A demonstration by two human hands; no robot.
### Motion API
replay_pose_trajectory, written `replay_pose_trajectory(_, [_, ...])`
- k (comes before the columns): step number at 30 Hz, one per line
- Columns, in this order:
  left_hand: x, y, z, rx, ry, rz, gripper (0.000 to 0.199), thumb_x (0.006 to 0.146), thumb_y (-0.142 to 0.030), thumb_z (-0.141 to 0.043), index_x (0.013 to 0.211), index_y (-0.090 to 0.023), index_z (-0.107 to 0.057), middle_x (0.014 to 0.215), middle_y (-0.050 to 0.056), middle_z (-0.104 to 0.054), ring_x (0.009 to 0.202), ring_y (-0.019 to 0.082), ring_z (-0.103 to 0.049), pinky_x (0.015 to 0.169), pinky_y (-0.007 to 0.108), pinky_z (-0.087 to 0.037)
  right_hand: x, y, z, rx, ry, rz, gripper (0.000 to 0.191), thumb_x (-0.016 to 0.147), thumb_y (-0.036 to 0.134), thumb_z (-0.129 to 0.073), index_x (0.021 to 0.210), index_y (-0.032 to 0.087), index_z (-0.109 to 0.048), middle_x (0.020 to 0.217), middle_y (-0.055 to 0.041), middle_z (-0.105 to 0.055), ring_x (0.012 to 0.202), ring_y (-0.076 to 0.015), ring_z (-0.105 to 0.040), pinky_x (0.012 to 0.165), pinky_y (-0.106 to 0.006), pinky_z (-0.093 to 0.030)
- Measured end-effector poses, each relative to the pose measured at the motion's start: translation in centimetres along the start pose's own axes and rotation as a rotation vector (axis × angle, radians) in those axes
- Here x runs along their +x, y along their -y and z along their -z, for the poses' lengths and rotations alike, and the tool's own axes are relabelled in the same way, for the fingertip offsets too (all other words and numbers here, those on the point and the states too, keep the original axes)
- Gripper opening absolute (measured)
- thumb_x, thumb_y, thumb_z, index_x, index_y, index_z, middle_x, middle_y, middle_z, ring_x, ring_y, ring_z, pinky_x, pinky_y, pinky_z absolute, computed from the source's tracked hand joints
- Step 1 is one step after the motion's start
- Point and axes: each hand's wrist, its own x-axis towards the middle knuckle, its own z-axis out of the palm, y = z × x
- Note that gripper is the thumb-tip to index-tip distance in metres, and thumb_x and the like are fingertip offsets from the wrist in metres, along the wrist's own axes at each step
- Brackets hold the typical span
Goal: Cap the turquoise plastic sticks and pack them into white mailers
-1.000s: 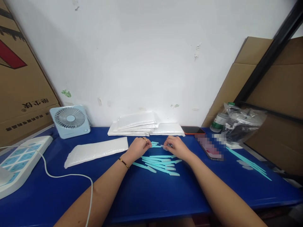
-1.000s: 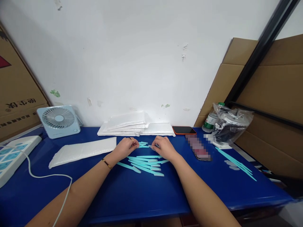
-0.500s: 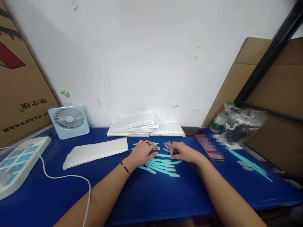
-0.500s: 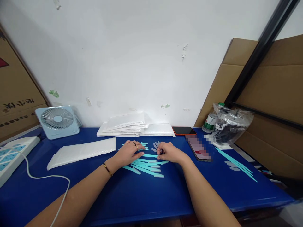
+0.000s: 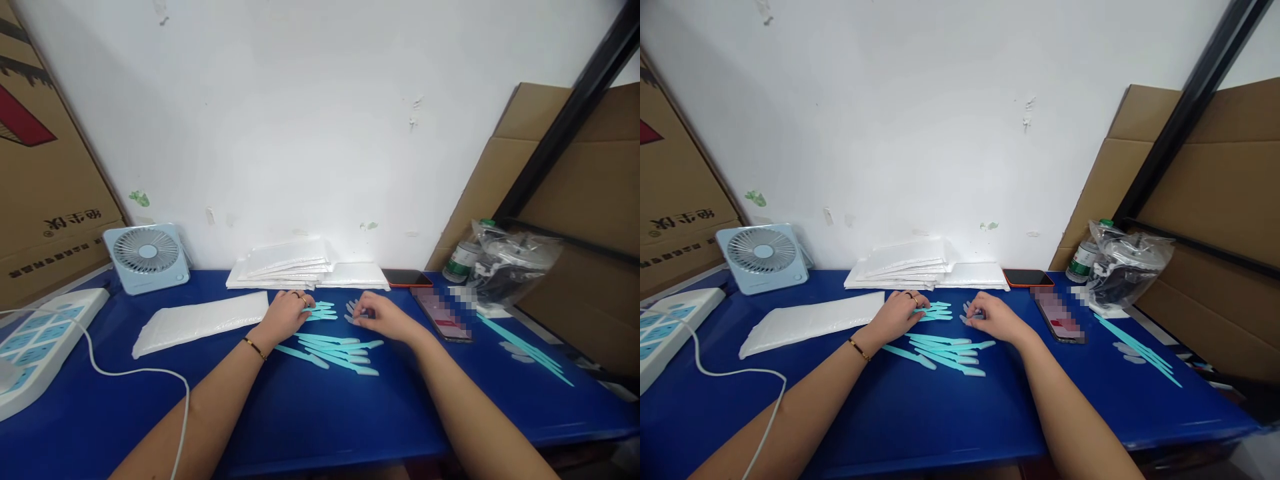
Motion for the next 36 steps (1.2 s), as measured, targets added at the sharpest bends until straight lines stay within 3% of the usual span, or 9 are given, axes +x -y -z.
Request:
replay_pose_trajectory(3, [-0.3, -0.9, 0.2, -0.079, 0.051, -0.057, 0.015, 0.086, -0.032, -0.051, 0.095, -0.024, -0.059, 0.091, -0.001, -0.062, 0.091, 0.017, -0.055, 0.079, 0.030, -0.032, -0.2, 1.4, -0.6, -0.025, 0.172, 0.077, 0.017, 0.074, 0.034, -0.066, 0.082, 0.019, -0.065, 0.082, -0.0017, -0.054, 0.069, -0.0132, -0.051, 0.062, -0.024, -0.040])
replay_pose_trajectory(6, [-0.5, -1.8, 0.0, -0.120, 0.136, -0.151, 0.017, 0.085, -0.039, -0.054, 0.088, -0.024, -0.060, 0.088, -0.002, -0.064, 0.090, 0.017, -0.056, 0.077, 0.030, -0.032, -0.1, 2.2, -1.2, -0.088, 0.216, 0.091, 0.013, 0.076, 0.031, -0.065, 0.082, 0.019, -0.063, 0.080, -0.0009, -0.053, 0.069, -0.0132, -0.051, 0.064, -0.025, -0.040])
replay_pose_trajectory(11, [-0.1, -2.0, -0.3, -0.052, 0.154, -0.174, 0.016, 0.087, -0.033, -0.050, 0.082, -0.021, -0.059, 0.082, -0.002, -0.066, 0.081, 0.016, -0.058, 0.074, 0.031, -0.031, 0.3, 1.8, -1.2, -0.128, 0.130, 0.106, 0.008, 0.080, 0.027, -0.060, 0.079, 0.019, -0.060, 0.080, -0.0008, -0.054, 0.074, -0.0140, -0.052, 0.073, -0.028, -0.039])
replay_pose_trajectory(16, [0.0, -0.3, 0.3, 0.006, 0.067, -0.028, 0.018, 0.087, -0.033, -0.048, 0.082, -0.022, -0.061, 0.083, -0.001, -0.066, 0.085, 0.018, -0.057, 0.076, 0.032, -0.032, 0.4, -0.1, 0.0, -0.061, -0.073, -0.049, 0.012, 0.078, 0.030, -0.061, 0.079, 0.018, -0.062, 0.087, -0.0035, -0.056, 0.070, -0.0133, -0.051, 0.064, -0.025, -0.039])
replay_pose_trajectory(18, [-0.1, 0.3, 0.3, 0.006, 0.062, 0.022, 0.017, 0.085, -0.035, -0.051, 0.087, -0.023, -0.063, 0.085, 0.000, -0.066, 0.088, 0.019, -0.056, 0.078, 0.032, -0.033, 0.1, -0.6, 0.7, -0.033, -0.076, -0.086, 0.016, 0.075, 0.033, -0.063, 0.080, 0.017, -0.063, 0.086, -0.0032, -0.057, 0.068, -0.0130, -0.050, 0.062, -0.025, -0.039])
replay_pose_trajectory(24, [-0.3, 0.3, 0.0, -0.052, 0.033, -0.011, 0.019, 0.084, -0.033, -0.053, 0.098, -0.025, -0.063, 0.097, 0.002, -0.065, 0.097, 0.021, -0.054, 0.084, 0.034, -0.035, -1.5, -0.2, 2.2, 0.000, 0.328, -0.057, 0.021, 0.060, 0.033, -0.074, 0.072, 0.017, -0.067, 0.077, -0.0004, -0.057, 0.066, -0.0126, -0.052, 0.056, -0.022, -0.038])
replay_pose_trajectory(26, [-0.3, -0.2, 0.2, -0.084, 0.009, -0.022, 0.020, 0.087, -0.033, -0.049, 0.098, -0.025, -0.063, 0.099, 0.001, -0.064, 0.097, 0.019, -0.054, 0.086, 0.034, -0.034, -1.5, 0.1, 2.0, -0.027, 0.372, -0.053, 0.017, 0.059, 0.028, -0.073, 0.069, 0.017, -0.067, 0.075, -0.0002, -0.057, 0.064, -0.0122, -0.052, 0.055, -0.021, -0.037])
replay_pose_trajectory(32, [-0.5, -2.7, 0.9, -0.079, -0.036, -0.158, 0.030, 0.094, -0.039, -0.035, 0.100, -0.024, -0.061, 0.101, 0.002, -0.064, 0.097, 0.017, -0.053, 0.084, 0.033, -0.032, -0.8, 1.8, 0.5, 0.084, 0.211, -0.057, 0.017, 0.072, 0.032, -0.064, 0.078, 0.017, -0.063, 0.070, 0.0006, -0.058, 0.060, -0.0112, -0.049, 0.054, -0.021, -0.036])
replay_pose_trajectory(36, [-0.4, -3.0, 0.6, 0.066, 0.039, -0.223, 0.030, 0.094, -0.036, -0.038, 0.084, -0.021, -0.061, 0.081, 0.001, -0.063, 0.084, 0.016, -0.053, 0.077, 0.032, -0.031, -0.1, 1.9, -0.3, 0.116, 0.137, -0.042, 0.018, 0.076, 0.036, -0.062, 0.080, 0.018, -0.063, 0.067, 0.0011, -0.058, 0.060, -0.0118, -0.050, 0.054, -0.021, -0.036])
